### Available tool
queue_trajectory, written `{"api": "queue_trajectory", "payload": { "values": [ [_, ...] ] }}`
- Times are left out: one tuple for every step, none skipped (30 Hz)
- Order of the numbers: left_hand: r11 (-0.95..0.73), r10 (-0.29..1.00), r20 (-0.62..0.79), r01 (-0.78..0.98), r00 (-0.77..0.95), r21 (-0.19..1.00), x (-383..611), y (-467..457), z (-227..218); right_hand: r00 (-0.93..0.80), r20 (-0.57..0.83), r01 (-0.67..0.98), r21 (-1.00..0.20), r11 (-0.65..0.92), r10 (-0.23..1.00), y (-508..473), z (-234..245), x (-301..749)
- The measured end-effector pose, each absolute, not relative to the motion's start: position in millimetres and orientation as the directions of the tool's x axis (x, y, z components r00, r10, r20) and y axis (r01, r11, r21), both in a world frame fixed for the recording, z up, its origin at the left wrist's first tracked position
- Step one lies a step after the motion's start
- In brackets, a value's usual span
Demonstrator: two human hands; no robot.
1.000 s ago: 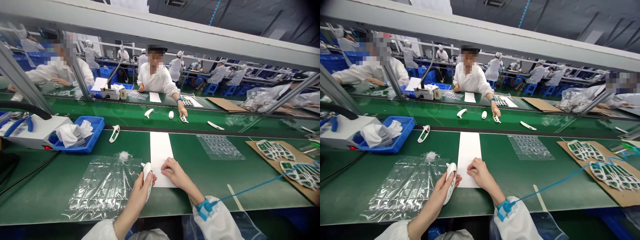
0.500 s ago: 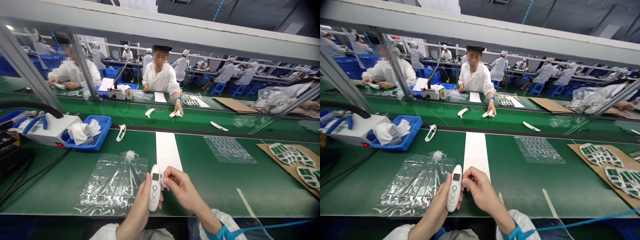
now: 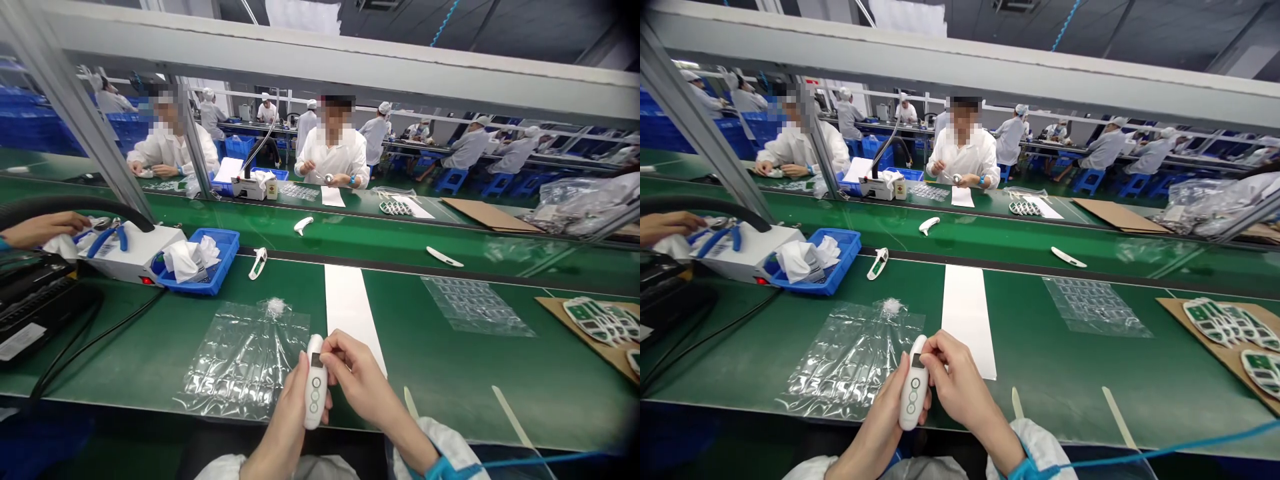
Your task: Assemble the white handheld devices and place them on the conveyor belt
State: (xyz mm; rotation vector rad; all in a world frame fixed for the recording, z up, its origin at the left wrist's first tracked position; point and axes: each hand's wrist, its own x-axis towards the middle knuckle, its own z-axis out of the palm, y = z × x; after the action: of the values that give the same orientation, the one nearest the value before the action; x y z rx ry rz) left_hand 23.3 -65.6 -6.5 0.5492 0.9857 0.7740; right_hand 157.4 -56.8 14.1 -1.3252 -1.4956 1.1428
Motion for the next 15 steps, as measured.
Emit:
{"api": "queue_trajectory", "payload": {
  "values": [
    [0.615,0.785,-0.524,-0.324,0.329,0.719,23,-66,-7,-0.123,-0.004,0.204,-0.979,0.021,0.992,-57,14,158],
    [0.614,0.786,-0.522,-0.328,0.331,0.718,22,-66,-8,-0.130,-0.014,0.146,-0.989,0.006,0.991,-57,13,159],
    [0.612,0.788,-0.517,-0.334,0.334,0.717,21,-66,-8,-0.132,-0.020,0.095,-0.995,-0.007,0.991,-57,13,160],
    [0.610,0.790,-0.511,-0.341,0.340,0.715,20,-66,-9,-0.124,-0.024,0.060,-0.998,-0.016,0.992,-57,13,162],
    [0.609,0.790,-0.505,-0.346,0.347,0.714,19,-66,-9,-0.107,-0.024,0.045,-0.999,-0.019,0.994,-57,12,164],
    [0.609,0.789,-0.501,-0.351,0.355,0.711,18,-65,-9,-0.088,-0.022,0.047,-0.999,-0.018,0.996,-57,12,166],
    [0.608,0.790,-0.497,-0.359,0.359,0.708,17,-65,-9,-0.069,-0.019,0.057,-0.998,-0.015,0.997,-58,12,168],
    [0.611,0.788,-0.496,-0.367,0.365,0.701,16,-65,-8,-0.055,-0.017,0.067,-0.998,-0.013,0.998,-58,12,170],
    [0.614,0.786,-0.496,-0.374,0.369,0.695,16,-65,-8,-0.046,-0.018,0.071,-0.997,-0.015,0.999,-58,11,172],
    [0.618,0.784,-0.497,-0.384,0.372,0.686,16,-65,-7,-0.041,-0.021,0.070,-0.997,-0.018,0.999,-59,11,173],
    [0.619,0.784,-0.498,-0.398,0.372,0.677,15,-65,-7,-0.039,-0.024,0.068,-0.997,-0.021,0.999,-59,11,174],
    [0.622,0.782,-0.499,-0.410,0.373,0.667,15,-65,-6,-0.038,-0.026,0.065,-0.998,-0.023,0.999,-59,11,174],
    [0.625,0.780,-0.501,-0.421,0.374,0.658,15,-65,-6,-0.038,-0.026,0.062,-0.998,-0.023,0.999,-59,11,174],
    [0.625,0.780,-0.501,-0.431,0.374,0.651,15,-65,-6,-0.039,-0.024,0.060,-0.998,-0.022,0.999,-60,11,174],
    [0.625,0.781,-0.501,-0.438,0.373,0.646,15,-65,-6,-0.042,-0.022,0.059,-0.998,-0.020,0.999,-60,11,174]
  ]
}}
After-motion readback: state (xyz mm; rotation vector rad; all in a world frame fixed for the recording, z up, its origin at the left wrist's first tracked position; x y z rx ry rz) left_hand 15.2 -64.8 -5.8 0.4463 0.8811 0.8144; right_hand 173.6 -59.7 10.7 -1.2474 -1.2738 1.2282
